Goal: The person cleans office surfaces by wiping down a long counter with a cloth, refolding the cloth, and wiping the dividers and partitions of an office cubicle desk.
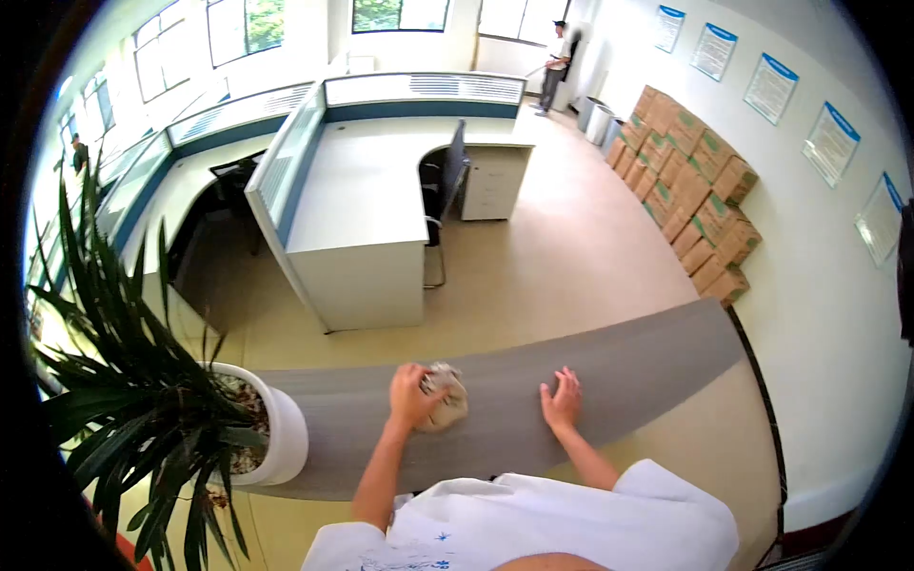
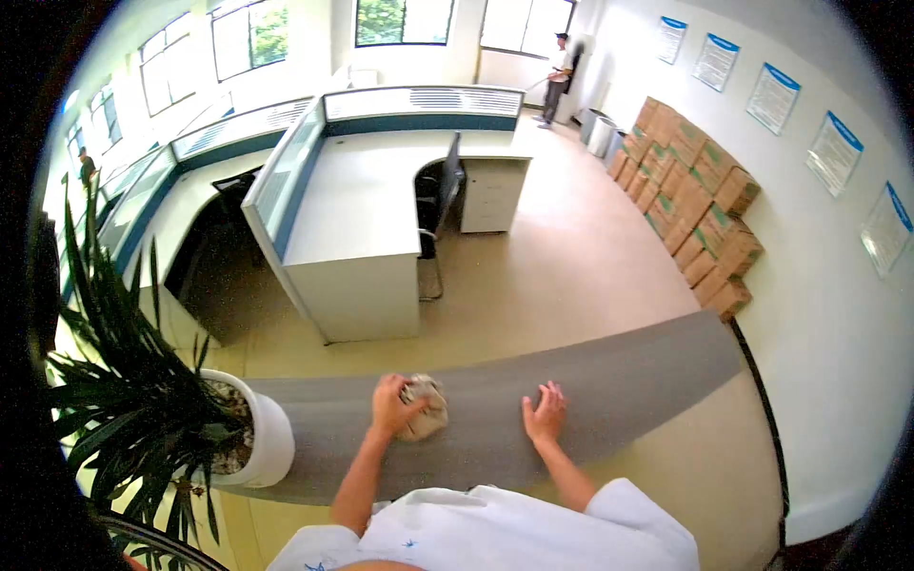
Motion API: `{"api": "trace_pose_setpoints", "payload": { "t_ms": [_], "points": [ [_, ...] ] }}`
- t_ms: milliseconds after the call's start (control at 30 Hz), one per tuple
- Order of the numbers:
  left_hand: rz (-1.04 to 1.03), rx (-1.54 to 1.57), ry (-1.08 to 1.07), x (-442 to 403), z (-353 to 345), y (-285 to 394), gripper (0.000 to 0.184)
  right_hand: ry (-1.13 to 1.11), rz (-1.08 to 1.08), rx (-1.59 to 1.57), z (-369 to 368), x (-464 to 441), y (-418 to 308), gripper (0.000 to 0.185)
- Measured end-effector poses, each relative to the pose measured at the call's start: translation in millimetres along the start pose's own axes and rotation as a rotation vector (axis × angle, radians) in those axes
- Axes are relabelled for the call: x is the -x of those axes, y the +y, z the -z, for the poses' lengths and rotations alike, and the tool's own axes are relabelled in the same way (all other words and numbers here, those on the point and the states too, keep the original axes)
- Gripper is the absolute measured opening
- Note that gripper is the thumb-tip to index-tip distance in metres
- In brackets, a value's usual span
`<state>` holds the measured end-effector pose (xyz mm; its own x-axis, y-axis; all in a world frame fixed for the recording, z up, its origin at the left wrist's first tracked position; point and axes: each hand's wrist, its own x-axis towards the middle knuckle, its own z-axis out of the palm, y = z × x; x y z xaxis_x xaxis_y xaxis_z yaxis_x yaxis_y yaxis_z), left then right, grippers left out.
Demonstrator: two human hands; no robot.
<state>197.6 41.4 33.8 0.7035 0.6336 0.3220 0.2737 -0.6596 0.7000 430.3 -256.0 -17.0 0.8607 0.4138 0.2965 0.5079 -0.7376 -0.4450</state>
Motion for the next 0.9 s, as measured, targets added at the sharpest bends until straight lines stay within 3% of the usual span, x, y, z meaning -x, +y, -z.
{"api": "trace_pose_setpoints", "payload": {
  "t_ms": [200,333,433,533,633,733,900],
  "points": [
    [0.024,-0.042,0.02,-42,-14,1,0.046,-0.011,0.012,0.005,3,3,5,0.059],
    [-0.07,-0.083,-0.301,0,3,14,0.054,0.025,0.039,-0.015,-2,3,5,0.058],
    [-0.164,-0.054,-0.387,53,25,34,0.058,0.026,0.038,-0.023,-4,-1,2,0.059],
    [-0.08,-0.114,-0.456,86,48,57,0.064,0.015,0.028,-0.017,-3,-1,-2,0.058],
    [-0.198,-0.169,-0.371,99,53,63,0.071,0.015,0.043,0.035,1,0,-6,0.058],
    [-0.137,-0.126,-0.4,95,39,51,0.076,0.02,0.049,0.049,-4,-1,-3,0.059],
    [-0.153,-0.08,-0.39,89,25,42,0.068,0.032,0.061,0.059,-2,5,-2,0.057]
  ]
}}
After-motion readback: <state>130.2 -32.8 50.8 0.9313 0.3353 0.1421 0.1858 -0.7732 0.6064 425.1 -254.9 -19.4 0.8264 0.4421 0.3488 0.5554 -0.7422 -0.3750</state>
